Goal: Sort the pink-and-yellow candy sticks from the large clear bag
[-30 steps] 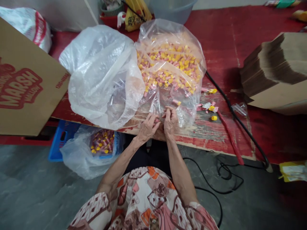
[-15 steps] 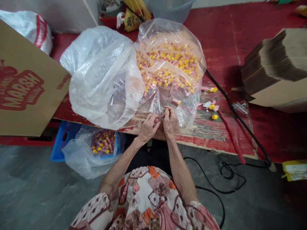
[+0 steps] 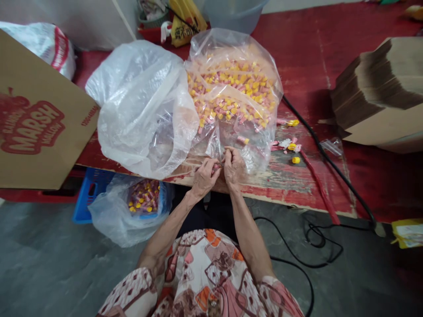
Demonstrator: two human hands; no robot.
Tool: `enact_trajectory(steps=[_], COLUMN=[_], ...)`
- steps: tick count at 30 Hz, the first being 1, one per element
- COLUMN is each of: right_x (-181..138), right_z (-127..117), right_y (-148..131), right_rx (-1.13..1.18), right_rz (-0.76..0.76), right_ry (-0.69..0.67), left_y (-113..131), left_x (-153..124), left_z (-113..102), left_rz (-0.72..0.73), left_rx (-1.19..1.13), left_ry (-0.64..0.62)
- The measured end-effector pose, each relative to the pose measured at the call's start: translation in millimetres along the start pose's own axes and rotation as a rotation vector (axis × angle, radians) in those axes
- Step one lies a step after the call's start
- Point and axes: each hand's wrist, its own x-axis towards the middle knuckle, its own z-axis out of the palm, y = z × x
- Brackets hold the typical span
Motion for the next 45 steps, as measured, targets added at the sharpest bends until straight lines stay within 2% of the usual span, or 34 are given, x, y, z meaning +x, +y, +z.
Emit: enact_trajectory(steps=[10,33,45], right_x=[1,1,2], right_z=[0,6,7], right_y=[8,12,11], right_rx=[-0.088,-0.060,-0.042], right_rz=[-0.044,-0.111,-0.116], right_ry=[-0.015,-0.013,-0.005], left_y=[-2,-6,-7], left_x=[0,-2,-5], left_z=[4,8,8], left_rz=[-0.012,0.006,0.013], left_rx=[-0.035,-0.090,-0.107], left_ry=[0.033,0.168,0.189])
